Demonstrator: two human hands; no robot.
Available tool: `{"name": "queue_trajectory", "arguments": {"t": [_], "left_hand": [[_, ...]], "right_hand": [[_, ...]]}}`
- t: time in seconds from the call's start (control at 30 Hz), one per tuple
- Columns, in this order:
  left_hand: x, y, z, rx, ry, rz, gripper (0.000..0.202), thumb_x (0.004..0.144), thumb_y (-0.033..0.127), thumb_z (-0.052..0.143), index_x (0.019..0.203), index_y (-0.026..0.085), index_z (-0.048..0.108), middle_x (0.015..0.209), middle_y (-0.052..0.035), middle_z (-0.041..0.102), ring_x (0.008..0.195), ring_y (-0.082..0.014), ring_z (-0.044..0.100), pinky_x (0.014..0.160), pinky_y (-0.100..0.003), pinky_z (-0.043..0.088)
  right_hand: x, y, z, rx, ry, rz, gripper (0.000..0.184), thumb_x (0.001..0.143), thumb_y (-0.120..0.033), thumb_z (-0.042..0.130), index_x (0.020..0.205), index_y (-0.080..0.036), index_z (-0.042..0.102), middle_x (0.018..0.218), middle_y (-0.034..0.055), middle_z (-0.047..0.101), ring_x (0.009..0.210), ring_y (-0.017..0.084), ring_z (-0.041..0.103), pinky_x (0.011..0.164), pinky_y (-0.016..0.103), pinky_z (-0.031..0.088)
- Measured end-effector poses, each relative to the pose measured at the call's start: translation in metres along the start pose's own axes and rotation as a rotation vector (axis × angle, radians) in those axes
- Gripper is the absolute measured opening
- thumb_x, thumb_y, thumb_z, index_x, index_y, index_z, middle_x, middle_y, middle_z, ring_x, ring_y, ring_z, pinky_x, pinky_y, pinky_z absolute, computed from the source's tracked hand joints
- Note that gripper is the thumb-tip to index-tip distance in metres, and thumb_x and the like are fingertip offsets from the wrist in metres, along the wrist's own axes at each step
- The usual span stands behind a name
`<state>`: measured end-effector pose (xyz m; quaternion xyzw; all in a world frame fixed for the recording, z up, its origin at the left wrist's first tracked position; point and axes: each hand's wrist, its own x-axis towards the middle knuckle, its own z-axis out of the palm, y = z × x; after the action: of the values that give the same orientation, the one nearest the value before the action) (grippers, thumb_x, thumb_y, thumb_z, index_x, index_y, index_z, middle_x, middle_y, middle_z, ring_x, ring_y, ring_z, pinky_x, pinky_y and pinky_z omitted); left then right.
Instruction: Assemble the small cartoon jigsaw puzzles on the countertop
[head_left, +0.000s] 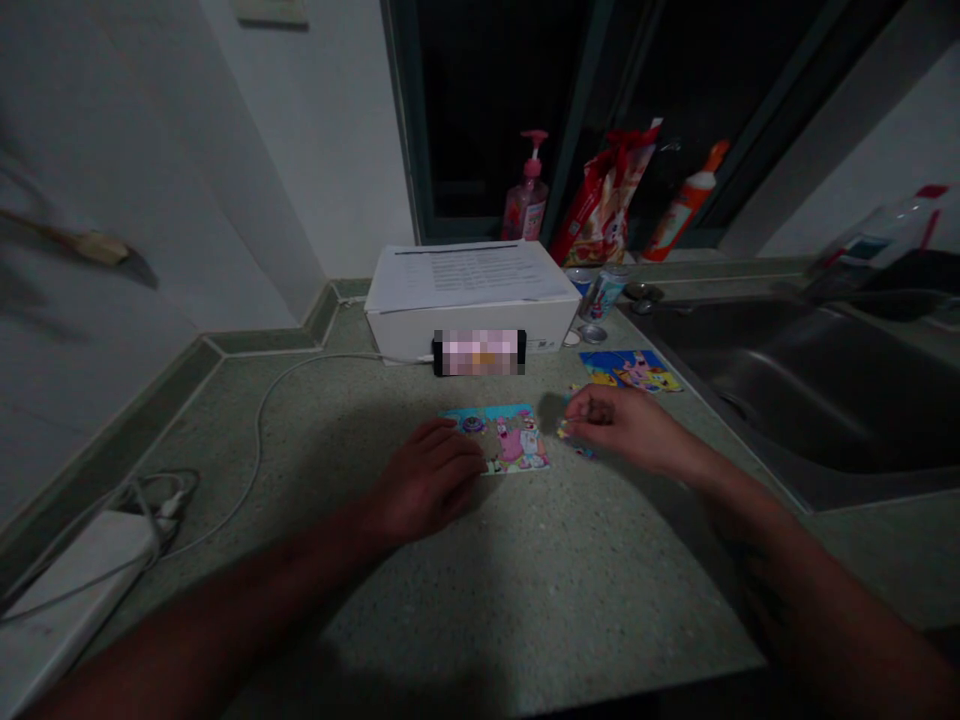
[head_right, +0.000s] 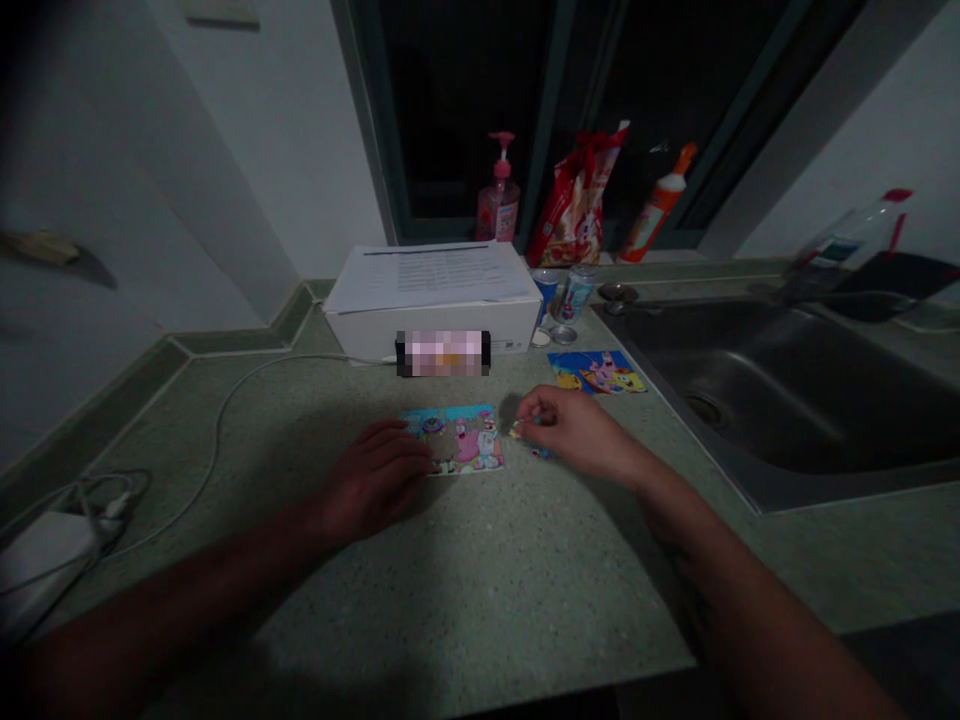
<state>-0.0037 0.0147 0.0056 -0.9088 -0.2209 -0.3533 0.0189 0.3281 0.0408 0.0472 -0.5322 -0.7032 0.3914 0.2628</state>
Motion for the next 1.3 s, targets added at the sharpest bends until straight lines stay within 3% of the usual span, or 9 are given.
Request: {"name": "queue_trajectory", "arguments": {"t": [0.13, 0.23, 0.43, 0.8, 1.3], "left_hand": [[0.001, 0.0, 0.001, 0.016, 0.023, 0.029, 0.014, 0.1, 0.011, 0.065, 0.109, 0.022, 0.064, 0.1, -0.0011, 0.079, 0.09, -0.0193, 0.074, 0.096, -0.042, 0.06], [0.002, 0.0, 0.001, 0.021, 0.032, 0.021, 0.013, 0.101, 0.012, 0.067, 0.108, 0.022, 0.064, 0.098, -0.0001, 0.079, 0.088, -0.0184, 0.074, 0.095, -0.041, 0.061], [0.004, 0.002, 0.001, 0.006, 0.093, 0.011, 0.009, 0.102, 0.02, 0.071, 0.109, 0.023, 0.065, 0.096, 0.0005, 0.079, 0.086, -0.0171, 0.075, 0.091, -0.037, 0.061], [0.001, 0.001, 0.003, 0.0, 0.083, -0.012, 0.011, 0.101, 0.017, 0.07, 0.107, 0.025, 0.066, 0.094, 0.0004, 0.079, 0.084, -0.0179, 0.076, 0.091, -0.039, 0.062], [0.001, 0.004, -0.003, -0.006, -0.009, -0.034, 0.013, 0.101, 0.019, 0.071, 0.111, 0.026, 0.065, 0.098, -0.0023, 0.079, 0.089, -0.0225, 0.076, 0.087, -0.044, 0.065]], "right_hand": [[0.005, -0.009, 0.041, 0.147, 0.098, -0.056, 0.018, 0.084, -0.041, 0.076, 0.088, -0.024, 0.072, 0.081, 0.0036, 0.074, 0.072, 0.019, 0.065, 0.067, 0.033, 0.051], [0.004, -0.014, 0.065, 0.241, 0.09, -0.003, 0.022, 0.083, -0.045, 0.076, 0.086, -0.024, 0.07, 0.072, 0.0006, 0.07, 0.061, 0.016, 0.058, 0.056, 0.03, 0.044], [-0.003, -0.023, 0.091, 0.385, -0.005, 0.115, 0.023, 0.08, -0.043, 0.08, 0.087, -0.024, 0.069, 0.066, -0.0012, 0.066, 0.055, 0.013, 0.055, 0.048, 0.026, 0.039], [-0.008, -0.034, 0.095, 0.454, -0.084, 0.124, 0.026, 0.076, -0.045, 0.083, 0.084, -0.024, 0.069, 0.06, -0.0037, 0.061, 0.051, 0.013, 0.054, 0.044, 0.024, 0.037], [-0.008, -0.029, 0.092, 0.457, -0.151, 0.095, 0.032, 0.076, -0.047, 0.091, 0.082, -0.025, 0.068, 0.061, -0.0038, 0.063, 0.051, 0.011, 0.053, 0.046, 0.025, 0.04]]}}
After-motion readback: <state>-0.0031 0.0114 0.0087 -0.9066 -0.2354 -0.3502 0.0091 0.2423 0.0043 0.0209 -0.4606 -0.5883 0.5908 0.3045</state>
